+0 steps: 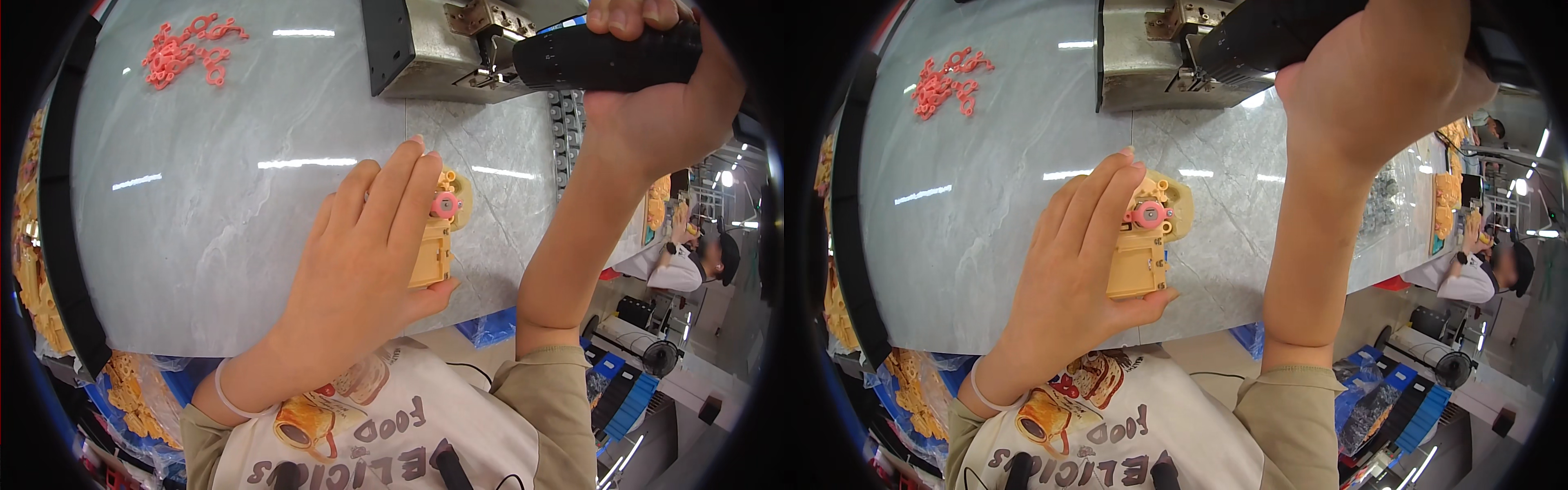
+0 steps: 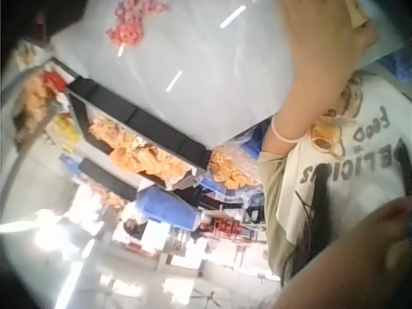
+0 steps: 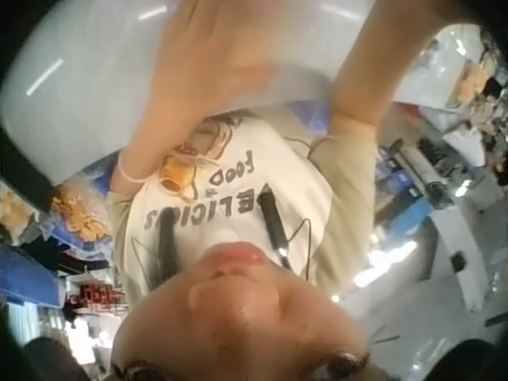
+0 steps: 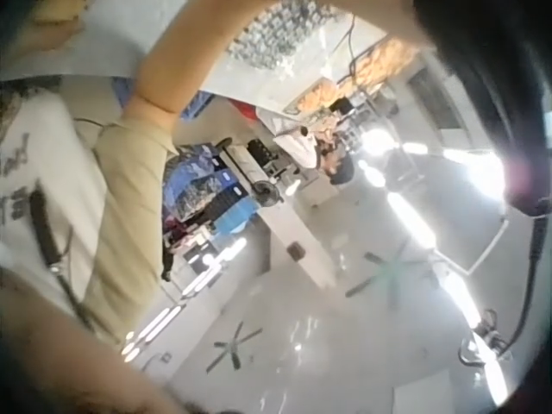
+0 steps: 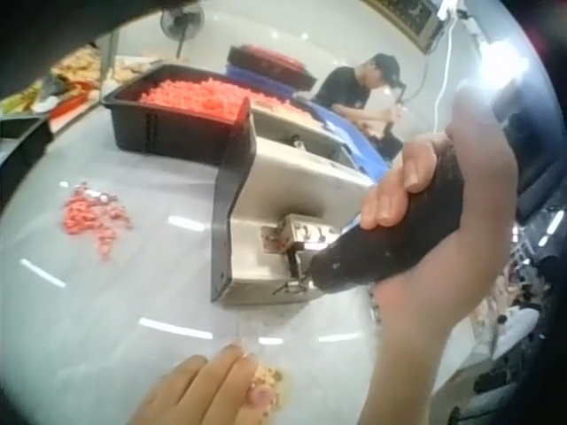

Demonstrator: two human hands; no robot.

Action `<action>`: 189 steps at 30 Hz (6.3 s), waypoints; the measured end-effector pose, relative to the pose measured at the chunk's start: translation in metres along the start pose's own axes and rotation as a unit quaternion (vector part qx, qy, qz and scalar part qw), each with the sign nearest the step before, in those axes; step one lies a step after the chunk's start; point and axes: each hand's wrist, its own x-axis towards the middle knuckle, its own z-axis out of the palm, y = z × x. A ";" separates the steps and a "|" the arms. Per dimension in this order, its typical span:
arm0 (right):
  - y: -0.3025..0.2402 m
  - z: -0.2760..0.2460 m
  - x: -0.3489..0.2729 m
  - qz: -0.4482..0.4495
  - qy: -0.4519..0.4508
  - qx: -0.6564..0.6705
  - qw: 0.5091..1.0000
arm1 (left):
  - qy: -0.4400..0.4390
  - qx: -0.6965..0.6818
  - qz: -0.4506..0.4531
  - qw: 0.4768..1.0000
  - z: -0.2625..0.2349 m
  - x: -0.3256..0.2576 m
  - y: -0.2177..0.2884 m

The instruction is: Manually assemble plastic toy internal components and secure them using an electric screwdriver.

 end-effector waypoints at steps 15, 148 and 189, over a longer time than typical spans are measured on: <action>-0.014 -0.111 0.025 0.167 -0.240 0.221 0.930 | 0.009 -0.014 0.001 1.000 0.000 -0.004 -0.003; -0.001 -0.112 -0.038 0.227 -0.125 0.204 0.944 | 0.062 -0.080 0.000 0.995 -0.031 -0.013 -0.001; -0.025 -0.115 -0.060 0.209 -0.044 0.156 0.964 | 0.250 0.288 -0.205 0.901 -0.295 -0.189 -0.103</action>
